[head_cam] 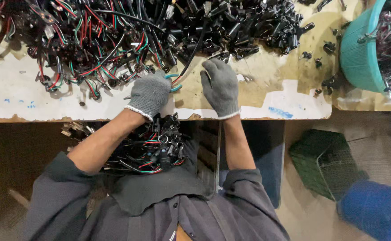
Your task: The person sits at a workshop table covered with piles of wire harnesses and black connectors. Wearing gloves, they pick up wires one at a time, use a small handheld stripping tool to strip insulation from the wire ends, and place the processed wires aside while sorting through the harness pile.
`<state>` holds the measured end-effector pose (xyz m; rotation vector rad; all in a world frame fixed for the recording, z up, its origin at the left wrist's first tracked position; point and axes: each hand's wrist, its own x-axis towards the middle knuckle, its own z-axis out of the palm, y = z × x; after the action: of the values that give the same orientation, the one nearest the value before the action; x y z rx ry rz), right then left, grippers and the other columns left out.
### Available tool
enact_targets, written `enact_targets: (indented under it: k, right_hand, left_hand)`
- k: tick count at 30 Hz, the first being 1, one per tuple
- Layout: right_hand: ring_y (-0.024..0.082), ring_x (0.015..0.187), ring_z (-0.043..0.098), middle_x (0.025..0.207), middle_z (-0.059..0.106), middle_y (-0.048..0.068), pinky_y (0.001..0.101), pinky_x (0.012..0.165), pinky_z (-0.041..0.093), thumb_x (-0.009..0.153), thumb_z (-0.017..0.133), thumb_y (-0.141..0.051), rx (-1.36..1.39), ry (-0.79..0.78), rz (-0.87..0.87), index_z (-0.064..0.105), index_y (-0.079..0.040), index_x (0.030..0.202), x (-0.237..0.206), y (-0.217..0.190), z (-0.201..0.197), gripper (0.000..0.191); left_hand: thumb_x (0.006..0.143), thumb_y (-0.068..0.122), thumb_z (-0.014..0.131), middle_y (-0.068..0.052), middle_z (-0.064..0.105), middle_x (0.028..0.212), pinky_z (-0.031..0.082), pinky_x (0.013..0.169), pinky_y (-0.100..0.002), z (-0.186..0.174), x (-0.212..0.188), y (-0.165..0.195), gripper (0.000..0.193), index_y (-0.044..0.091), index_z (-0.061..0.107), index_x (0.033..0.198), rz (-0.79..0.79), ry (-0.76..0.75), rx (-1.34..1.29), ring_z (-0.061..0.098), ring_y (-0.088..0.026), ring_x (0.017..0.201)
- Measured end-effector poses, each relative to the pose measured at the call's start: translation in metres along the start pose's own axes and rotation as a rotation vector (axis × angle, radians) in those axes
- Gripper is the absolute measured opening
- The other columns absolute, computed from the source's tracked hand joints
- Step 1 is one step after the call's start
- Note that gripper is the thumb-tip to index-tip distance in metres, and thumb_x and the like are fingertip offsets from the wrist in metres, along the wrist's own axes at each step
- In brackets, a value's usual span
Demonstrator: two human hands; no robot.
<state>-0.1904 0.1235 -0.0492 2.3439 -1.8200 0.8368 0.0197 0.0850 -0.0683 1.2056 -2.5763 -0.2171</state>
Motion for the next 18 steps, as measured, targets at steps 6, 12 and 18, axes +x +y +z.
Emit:
enact_targets:
  k: [6, 12, 18]
  right_hand:
    - [0.033, 0.089, 0.063, 0.098, 0.066, 0.010, 0.0461, 0.075, 0.051, 0.096, 0.073, -0.017, -0.055, -0.163, -0.092, 0.066, -0.012, 0.116, 0.037, 0.005, 0.042, 0.022]
    - [0.034, 0.079, 0.061, 0.090, 0.063, 0.011, 0.0484, 0.067, 0.047, 0.080, 0.072, -0.016, -0.157, -0.033, -0.091, 0.059, -0.012, 0.126, 0.047, -0.032, 0.055, 0.048]
    - [0.028, 0.081, 0.066, 0.092, 0.066, 0.010, 0.0414, 0.071, 0.054, 0.086, 0.067, -0.004, -0.003, 0.183, -0.096, 0.061, -0.005, 0.127, 0.030, -0.026, 0.043, 0.041]
  left_hand:
    - [0.085, 0.024, 0.069, -0.019, 0.067, 0.086, 0.057, 0.064, -0.050, -0.009, -0.020, -0.007, 0.016, 0.009, 0.075, 0.086, -0.151, -0.081, -0.139, 0.070, -0.039, 0.075]
    - [0.077, 0.026, 0.071, -0.021, 0.066, 0.087, 0.057, 0.066, -0.053, -0.018, -0.028, -0.006, 0.022, 0.008, 0.075, 0.089, -0.280, -0.148, -0.176, 0.070, -0.041, 0.078]
    - [0.086, 0.038, 0.072, -0.021, 0.065, 0.092, 0.057, 0.069, -0.052, -0.023, -0.026, -0.008, 0.029, 0.012, 0.075, 0.097, -0.385, -0.225, -0.249, 0.070, -0.041, 0.082]
